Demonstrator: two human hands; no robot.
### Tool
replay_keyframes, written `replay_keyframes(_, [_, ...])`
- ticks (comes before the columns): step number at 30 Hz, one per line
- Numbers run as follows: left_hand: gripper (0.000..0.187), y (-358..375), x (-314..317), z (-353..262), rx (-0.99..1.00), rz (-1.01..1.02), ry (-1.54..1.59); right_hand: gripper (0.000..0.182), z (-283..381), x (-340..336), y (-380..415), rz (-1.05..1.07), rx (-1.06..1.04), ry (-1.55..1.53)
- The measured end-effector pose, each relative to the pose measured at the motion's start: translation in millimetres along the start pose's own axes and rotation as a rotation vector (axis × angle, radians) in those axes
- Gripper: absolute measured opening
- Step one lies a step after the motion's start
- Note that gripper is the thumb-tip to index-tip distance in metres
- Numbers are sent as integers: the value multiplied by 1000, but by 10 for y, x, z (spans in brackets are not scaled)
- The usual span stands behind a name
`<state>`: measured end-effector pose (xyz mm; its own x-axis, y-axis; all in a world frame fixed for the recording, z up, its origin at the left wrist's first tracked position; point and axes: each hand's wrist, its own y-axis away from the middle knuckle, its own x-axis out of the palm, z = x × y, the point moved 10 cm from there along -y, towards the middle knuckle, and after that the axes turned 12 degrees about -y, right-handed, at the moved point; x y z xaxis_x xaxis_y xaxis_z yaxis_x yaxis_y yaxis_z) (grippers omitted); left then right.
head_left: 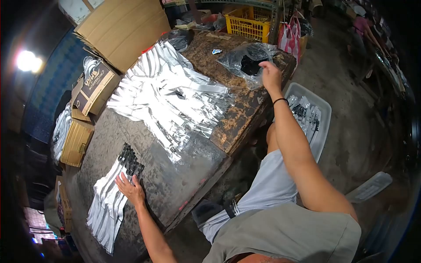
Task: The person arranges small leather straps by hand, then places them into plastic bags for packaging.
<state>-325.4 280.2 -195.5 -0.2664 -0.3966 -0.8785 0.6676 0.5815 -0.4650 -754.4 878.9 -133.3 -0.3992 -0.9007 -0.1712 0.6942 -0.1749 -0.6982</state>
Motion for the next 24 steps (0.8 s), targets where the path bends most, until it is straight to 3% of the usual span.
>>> replay_keyframes(2, [58,17,26,22,7,-27,9,18,-159,309,70,215,63,73])
replay_keyframes(6, [56,30,49,58,12,-69,-1,25,-371,581,214,373,159,469])
replay_keyframes(9, [55,38,7,14,-13,-3,14,25,-111,620,258,422,190,642])
replay_keyframes(15, [51,41,-41,-23,5,-20,-3,23,-195,639,217,402,240,581])
replay_keyframes(24, [52,37,-41,-7,-26,33,34,21,-325,296,-17,40,361,16])
